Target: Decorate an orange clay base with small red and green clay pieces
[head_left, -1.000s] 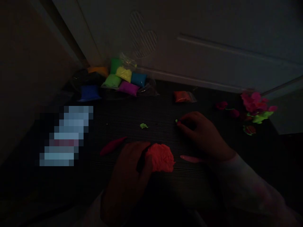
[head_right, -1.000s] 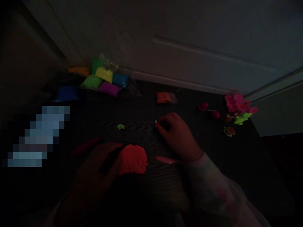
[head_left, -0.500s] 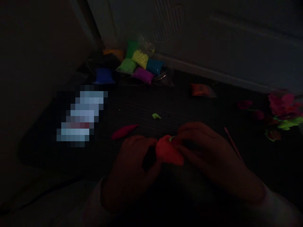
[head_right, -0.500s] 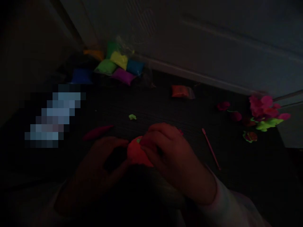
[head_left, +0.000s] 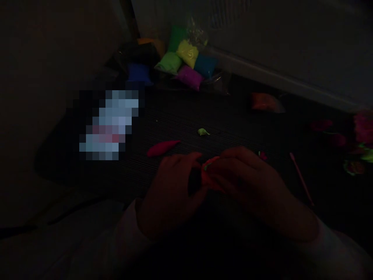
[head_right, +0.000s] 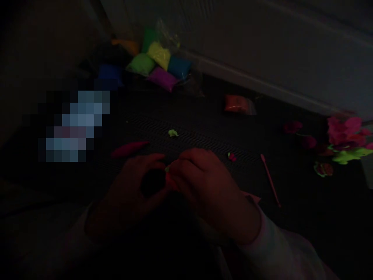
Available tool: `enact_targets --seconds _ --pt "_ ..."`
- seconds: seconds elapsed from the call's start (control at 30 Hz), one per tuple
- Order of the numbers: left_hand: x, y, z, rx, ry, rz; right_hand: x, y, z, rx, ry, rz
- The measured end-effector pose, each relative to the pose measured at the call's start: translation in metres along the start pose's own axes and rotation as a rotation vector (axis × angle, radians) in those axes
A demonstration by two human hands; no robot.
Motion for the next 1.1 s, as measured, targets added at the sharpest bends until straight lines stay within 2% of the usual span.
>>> enact_targets --seconds 0.4,1.1 --pt "0.0006 0.0006 -0.0014 -0.018 0.014 0.013 -0.004 0.0005 0.0085 0.022 -0.03 0.048" --pt "0.0003 0.0007 -0.0023 -0.017 0.018 0.015 -0.0039 -0.002 -0.0005 0.005 0.053 0.043"
Point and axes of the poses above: each hand's wrist, its own x-axis towards the middle knuckle, its own z-axis out of the back of the hand, y = z × x, the point moved 8 cm from there along x, towards the middle knuckle, and after that the axes turned 10 degrees about x, right-handed, at the moved point
